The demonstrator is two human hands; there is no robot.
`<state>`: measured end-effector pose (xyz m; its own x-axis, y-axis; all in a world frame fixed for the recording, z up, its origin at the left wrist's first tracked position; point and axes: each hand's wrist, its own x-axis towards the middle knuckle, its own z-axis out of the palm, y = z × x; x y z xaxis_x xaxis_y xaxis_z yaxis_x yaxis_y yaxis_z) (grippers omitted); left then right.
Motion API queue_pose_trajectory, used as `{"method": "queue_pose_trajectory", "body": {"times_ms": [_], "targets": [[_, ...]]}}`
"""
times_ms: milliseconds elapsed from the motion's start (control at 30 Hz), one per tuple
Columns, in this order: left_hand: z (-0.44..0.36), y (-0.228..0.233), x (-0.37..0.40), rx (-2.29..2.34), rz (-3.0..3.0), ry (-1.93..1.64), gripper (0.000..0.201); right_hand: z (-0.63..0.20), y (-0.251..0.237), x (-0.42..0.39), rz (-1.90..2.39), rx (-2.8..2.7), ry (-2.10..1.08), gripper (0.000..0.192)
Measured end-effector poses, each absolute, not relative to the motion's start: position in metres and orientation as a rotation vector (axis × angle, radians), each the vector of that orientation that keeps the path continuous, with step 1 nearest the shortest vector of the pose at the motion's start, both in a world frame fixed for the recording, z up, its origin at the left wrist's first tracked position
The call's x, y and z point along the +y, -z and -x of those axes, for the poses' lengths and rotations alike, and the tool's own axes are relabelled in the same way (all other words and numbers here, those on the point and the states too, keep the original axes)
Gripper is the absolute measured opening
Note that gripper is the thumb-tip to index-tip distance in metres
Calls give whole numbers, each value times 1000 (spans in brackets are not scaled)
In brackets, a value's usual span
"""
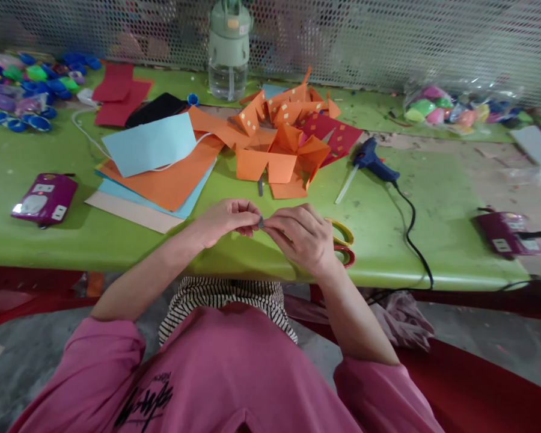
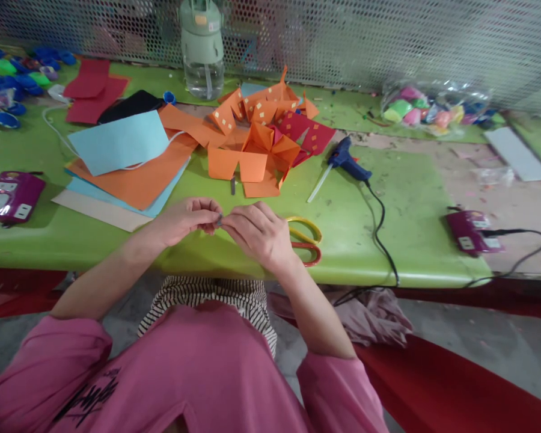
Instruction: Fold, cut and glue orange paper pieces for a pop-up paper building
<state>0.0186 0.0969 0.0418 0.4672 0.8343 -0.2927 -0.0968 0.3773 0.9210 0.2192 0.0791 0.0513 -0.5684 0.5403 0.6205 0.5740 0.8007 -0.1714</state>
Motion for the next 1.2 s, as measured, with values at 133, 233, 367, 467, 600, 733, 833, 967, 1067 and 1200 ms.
{"method": "queue_pose_trajectory", "body": {"times_ms": [133, 233, 367, 467, 600, 733, 833, 967, 1067, 1200], "targets": [[-19, -42, 96, 891, -999, -733, 14, -220, -52, 80, 780, -2275, 26, 11], [-19, -42, 96, 903, -985, -742, 15, -220, -53, 80, 845, -2274, -78, 9], [-19, -41, 96, 875, -970, -756, 18, -218, -55, 77, 932, -2215, -178, 6], [-19, -40, 96, 876, -997, -784, 21, -216, -57, 75, 1013, -2133, -316, 5], [-21, -38, 93, 952, -1093, -863, 19, -213, -59, 75, 1127, -2049, -491, 4], [-20, -39, 88, 1019, -1291, -872, 20, -211, -60, 77, 1195, -1999, -574, 8], [-19, -41, 87, 1044, -1383, -858, 21, -210, -60, 78, 1221, -1976, -599, 10], [-19, -46, 85, 1104, -1452, -834, 18, -210, -59, 78, 1241, -1978, -614, 9], [-20, -51, 84, 1129, -1479, -827, 16, -210, -60, 78, 1247, -1973, -621, 10], [-19, -50, 84, 1117, -1480, -817, 19, -210, -60, 77, 1250, -1970, -631, 9]]}}
